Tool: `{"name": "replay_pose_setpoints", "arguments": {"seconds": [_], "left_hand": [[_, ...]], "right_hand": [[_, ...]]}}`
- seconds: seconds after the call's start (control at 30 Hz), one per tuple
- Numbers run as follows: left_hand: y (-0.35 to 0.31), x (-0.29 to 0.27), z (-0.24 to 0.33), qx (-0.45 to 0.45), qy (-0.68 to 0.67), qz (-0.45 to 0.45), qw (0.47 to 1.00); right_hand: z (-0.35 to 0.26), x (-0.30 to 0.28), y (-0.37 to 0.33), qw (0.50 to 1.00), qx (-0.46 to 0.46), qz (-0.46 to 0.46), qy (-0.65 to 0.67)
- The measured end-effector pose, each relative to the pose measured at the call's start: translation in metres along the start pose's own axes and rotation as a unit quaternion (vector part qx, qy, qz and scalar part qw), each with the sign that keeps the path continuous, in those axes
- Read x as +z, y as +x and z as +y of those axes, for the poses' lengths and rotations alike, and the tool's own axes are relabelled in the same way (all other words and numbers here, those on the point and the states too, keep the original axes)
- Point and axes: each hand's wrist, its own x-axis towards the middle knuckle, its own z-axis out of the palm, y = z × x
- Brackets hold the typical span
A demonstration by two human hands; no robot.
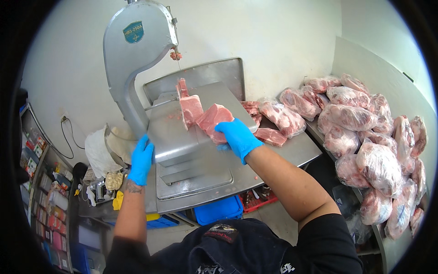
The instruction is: The person uses a bandsaw to cut a large piece of pork into smaller portions. They position the meat, guide it through the blade, and place the cut pieces on the counter. A coworker is visible nearby handling a phone.
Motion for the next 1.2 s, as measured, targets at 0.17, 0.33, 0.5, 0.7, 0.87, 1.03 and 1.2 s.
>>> {"name": "replay_pose_setpoints", "arguments": {"seconds": [0.17,0.33,0.5,0.7,0.87,1.03,1.2], "left_hand": [[-0.001,0.001,-0.005,-0.016,-0.079,-0.001,0.997],[-0.003,0.002,-0.001,-0.041,-0.113,-0.007,0.993],[-0.004,0.004,-0.004,-0.015,-0.112,0.005,0.994],[-0.002,0.005,-0.007,-0.016,-0.095,0.012,0.995],[-0.002,0.004,-0.008,-0.009,-0.102,0.004,0.995],[-0.003,0.002,-0.007,-0.001,-0.116,-0.007,0.993],[-0.008,0.001,-0.001,-0.02,-0.113,-0.003,0.993]], "right_hand": [[-0.01,0.011,0.015,1.0,0.006,-0.001,-0.019],[-0.013,0.015,0.036,0.999,0.029,0.032,0.005],[-0.014,0.017,0.056,0.998,0.041,0.046,-0.01],[-0.015,0.023,0.079,0.997,0.007,0.072,0.012],[-0.017,0.021,0.104,0.996,0.01,0.09,-0.006],[-0.017,0.006,0.119,0.996,-0.01,0.091,-0.019],[-0.021,-0.033,0.128,0.996,-0.029,0.085,-0.029]]}}
